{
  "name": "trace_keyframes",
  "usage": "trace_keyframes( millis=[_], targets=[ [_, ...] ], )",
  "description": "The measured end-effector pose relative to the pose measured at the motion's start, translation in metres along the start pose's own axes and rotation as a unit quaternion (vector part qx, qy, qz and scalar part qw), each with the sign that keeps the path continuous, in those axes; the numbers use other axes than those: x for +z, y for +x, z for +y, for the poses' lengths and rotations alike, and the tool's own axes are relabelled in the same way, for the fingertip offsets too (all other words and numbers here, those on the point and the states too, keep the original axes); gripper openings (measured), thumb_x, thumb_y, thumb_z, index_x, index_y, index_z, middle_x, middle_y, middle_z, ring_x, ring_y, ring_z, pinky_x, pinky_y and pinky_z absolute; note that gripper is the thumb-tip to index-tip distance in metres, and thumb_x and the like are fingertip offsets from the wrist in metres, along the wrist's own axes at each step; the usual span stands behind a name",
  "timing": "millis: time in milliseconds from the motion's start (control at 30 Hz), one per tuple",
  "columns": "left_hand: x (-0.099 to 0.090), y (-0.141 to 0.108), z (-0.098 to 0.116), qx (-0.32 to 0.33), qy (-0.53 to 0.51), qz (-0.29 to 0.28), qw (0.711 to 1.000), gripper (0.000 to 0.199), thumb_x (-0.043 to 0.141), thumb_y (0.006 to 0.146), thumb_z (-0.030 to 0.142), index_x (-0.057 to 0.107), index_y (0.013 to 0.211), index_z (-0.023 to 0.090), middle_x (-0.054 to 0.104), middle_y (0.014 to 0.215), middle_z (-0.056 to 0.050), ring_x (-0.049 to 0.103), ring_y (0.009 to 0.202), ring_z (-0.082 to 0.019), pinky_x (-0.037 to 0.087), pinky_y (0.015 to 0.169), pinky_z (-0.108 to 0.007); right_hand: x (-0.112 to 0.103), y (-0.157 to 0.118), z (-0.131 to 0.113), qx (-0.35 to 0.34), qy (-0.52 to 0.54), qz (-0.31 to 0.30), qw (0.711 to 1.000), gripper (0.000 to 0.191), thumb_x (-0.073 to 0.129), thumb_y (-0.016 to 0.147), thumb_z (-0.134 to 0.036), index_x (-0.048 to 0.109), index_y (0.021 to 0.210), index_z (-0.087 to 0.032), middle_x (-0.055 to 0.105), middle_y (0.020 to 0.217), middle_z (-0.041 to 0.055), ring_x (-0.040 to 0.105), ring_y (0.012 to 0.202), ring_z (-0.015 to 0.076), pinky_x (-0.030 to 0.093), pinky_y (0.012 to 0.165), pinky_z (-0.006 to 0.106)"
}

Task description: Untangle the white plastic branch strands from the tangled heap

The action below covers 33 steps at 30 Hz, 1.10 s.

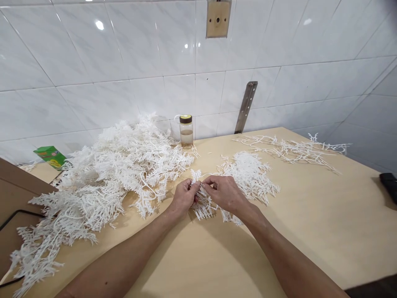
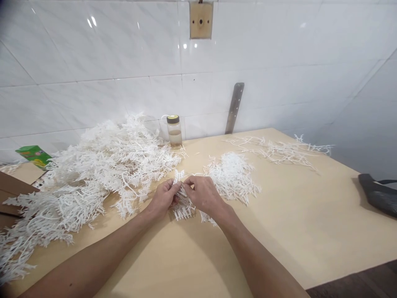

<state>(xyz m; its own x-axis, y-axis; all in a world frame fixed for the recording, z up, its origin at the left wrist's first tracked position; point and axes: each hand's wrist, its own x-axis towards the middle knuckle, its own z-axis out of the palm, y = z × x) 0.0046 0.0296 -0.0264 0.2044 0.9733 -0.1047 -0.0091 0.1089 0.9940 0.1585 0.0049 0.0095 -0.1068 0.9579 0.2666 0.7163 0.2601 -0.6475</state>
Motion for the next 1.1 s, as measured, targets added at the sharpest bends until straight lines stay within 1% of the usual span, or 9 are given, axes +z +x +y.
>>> trace_keyframes(
  millis=[200,367,433,567,633,767,900,1000,1100],
  targets=[
    [0.001,0.000,-0.002,0.016,0.040,0.028,0.999,0.039,0.064,0.079,0.050,0.042,0.065,0.021,0.040,0.046,0.007,0.037,0.039,-0.007,0.027,0.040,-0.020,0.012,0.002,0.004,0.005,-0.051,0.004,0.999,0.022,0.052,0.089,-0.025,0.074,0.086,-0.021,0.074,0.080,0.0022,0.064,0.071,0.0168,0.041,0.067,0.027],
    [0.000,0.001,-0.001,0.005,0.106,0.037,0.994,0.033,0.058,0.082,0.047,0.044,0.067,0.022,0.044,0.046,0.006,0.041,0.040,-0.011,0.029,0.042,-0.022,0.018,0.003,0.004,0.019,-0.043,0.013,0.999,0.021,0.052,0.088,-0.024,0.073,0.086,-0.021,0.074,0.079,0.0018,0.063,0.069,0.0160,0.040,0.066,0.026],
    [-0.002,0.002,0.001,0.037,0.137,0.043,0.989,0.032,0.057,0.083,0.046,0.044,0.066,0.022,0.043,0.048,0.006,0.041,0.043,-0.011,0.029,0.044,-0.023,0.019,0.003,0.003,0.027,-0.028,0.016,0.999,0.020,0.053,0.087,-0.024,0.073,0.084,-0.022,0.073,0.078,0.0009,0.063,0.067,0.0150,0.040,0.066,0.026],
    [-0.003,0.001,0.004,0.141,0.191,0.080,0.968,0.032,0.059,0.081,0.039,0.043,0.061,0.020,0.042,0.054,0.005,0.038,0.052,-0.011,0.029,0.051,-0.023,0.024,0.004,0.005,0.035,-0.021,0.024,0.999,0.020,0.052,0.086,-0.025,0.069,0.078,-0.021,0.071,0.074,0.0007,0.060,0.063,0.0144,0.040,0.065,0.026],
    [-0.003,0.000,0.003,0.149,0.187,0.088,0.967,0.033,0.060,0.080,0.037,0.042,0.059,0.020,0.041,0.055,0.005,0.037,0.054,-0.011,0.029,0.052,-0.023,0.025,0.005,0.007,0.040,-0.044,0.036,0.998,0.018,0.052,0.085,-0.023,0.066,0.074,-0.020,0.069,0.071,0.0015,0.058,0.063,0.0148,0.038,0.063,0.026],
    [0.002,-0.003,0.000,0.084,0.113,0.052,0.989,0.034,0.062,0.080,0.043,0.044,0.063,0.020,0.042,0.052,0.006,0.039,0.048,-0.010,0.029,0.047,-0.022,0.020,0.005,0.008,0.029,-0.092,0.090,0.991,0.010,0.053,0.080,-0.018,0.060,0.074,-0.018,0.064,0.067,0.0021,0.056,0.061,0.0150,0.037,0.059,0.026],
    [0.003,-0.003,0.002,0.011,0.036,0.026,0.999,0.042,0.067,0.076,0.053,0.045,0.064,0.020,0.041,0.046,0.006,0.036,0.038,-0.007,0.026,0.039,-0.020,0.005,0.002,0.004,-0.002,-0.012,0.105,0.994,0.010,0.055,0.081,-0.026,0.061,0.077,-0.020,0.065,0.065,0.0007,0.054,0.052,0.0132,0.040,0.055,0.026],
    [0.000,-0.003,0.006,-0.019,-0.019,0.013,1.000,0.045,0.071,0.072,0.056,0.047,0.064,0.019,0.043,0.044,0.006,0.036,0.035,-0.006,0.025,0.035,-0.018,-0.012,0.003,0.011,0.043,0.054,0.124,0.990,0.016,0.056,0.080,-0.035,0.062,0.076,-0.020,0.069,0.071,0.0030,0.057,0.052,0.0142,0.042,0.051,0.026],
    [-0.002,-0.002,0.007,-0.041,-0.062,0.002,0.997,0.044,0.075,0.070,0.052,0.049,0.065,0.018,0.045,0.044,0.006,0.035,0.035,-0.005,0.026,0.035,-0.018,-0.031,0.007,0.030,0.114,0.022,0.204,0.972,0.018,0.059,0.077,-0.038,0.061,0.073,-0.021,0.071,0.076,0.0043,0.063,0.064,0.0182,0.047,0.060,0.029]
  ],
)
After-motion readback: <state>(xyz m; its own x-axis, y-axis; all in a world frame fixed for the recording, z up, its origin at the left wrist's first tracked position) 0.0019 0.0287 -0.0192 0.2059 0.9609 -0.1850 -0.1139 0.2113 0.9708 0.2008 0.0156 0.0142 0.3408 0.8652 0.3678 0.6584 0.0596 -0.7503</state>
